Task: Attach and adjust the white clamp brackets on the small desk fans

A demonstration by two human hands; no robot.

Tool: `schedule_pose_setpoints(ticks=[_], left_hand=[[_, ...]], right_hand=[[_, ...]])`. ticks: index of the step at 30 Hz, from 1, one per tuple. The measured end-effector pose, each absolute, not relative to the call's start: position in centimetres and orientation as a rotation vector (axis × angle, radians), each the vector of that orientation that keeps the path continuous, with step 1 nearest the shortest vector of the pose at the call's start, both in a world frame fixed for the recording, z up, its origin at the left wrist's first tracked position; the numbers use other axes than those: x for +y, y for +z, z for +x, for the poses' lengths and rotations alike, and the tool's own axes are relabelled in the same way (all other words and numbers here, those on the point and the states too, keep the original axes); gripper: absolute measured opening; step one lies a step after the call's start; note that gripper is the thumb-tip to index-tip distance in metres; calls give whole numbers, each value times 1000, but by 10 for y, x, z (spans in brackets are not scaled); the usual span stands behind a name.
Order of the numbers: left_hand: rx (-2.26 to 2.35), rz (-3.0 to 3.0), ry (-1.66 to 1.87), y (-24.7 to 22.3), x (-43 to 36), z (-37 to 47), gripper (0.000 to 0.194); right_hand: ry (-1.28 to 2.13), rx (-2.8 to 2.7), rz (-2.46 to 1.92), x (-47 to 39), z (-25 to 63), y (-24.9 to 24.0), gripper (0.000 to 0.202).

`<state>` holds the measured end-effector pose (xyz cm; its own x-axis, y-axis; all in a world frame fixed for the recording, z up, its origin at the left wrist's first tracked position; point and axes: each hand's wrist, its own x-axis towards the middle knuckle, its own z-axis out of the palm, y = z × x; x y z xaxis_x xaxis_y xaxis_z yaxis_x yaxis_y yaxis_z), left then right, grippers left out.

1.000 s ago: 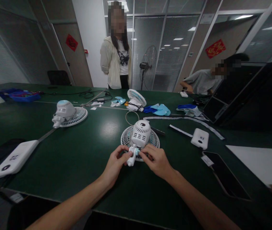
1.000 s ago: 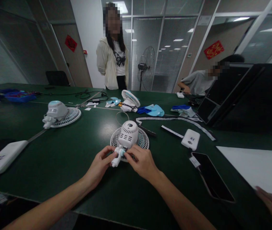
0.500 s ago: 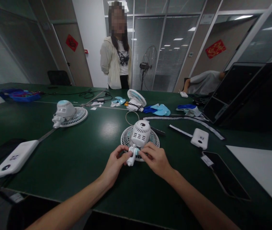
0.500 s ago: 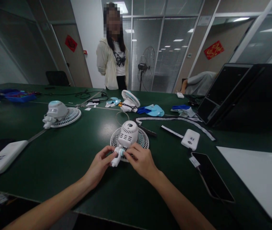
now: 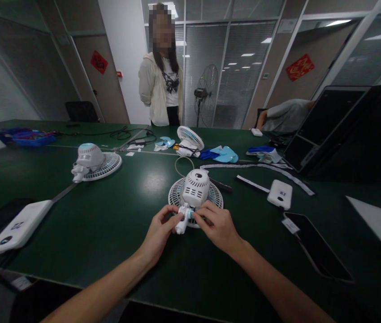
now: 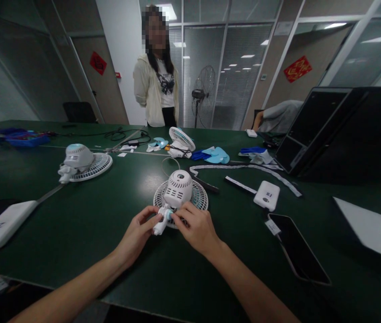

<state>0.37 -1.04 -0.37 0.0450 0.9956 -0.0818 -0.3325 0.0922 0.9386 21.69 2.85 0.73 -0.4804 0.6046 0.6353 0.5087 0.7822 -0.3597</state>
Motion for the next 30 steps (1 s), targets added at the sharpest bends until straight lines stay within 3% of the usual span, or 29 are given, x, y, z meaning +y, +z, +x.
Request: schedule_pose_setpoints(ticks=[12, 22, 30], left_hand=[[930, 868, 1258, -2, -11, 3, 30], [932, 928, 1233, -8, -11, 5, 29], [949, 917, 1234, -6, -11, 4, 30]], right_hand=[[-286, -2304, -599, 38, 227, 0, 19], [60, -2099, -819, 27, 213, 7, 19], [-65, -2245, -703, 30, 226, 2, 19]])
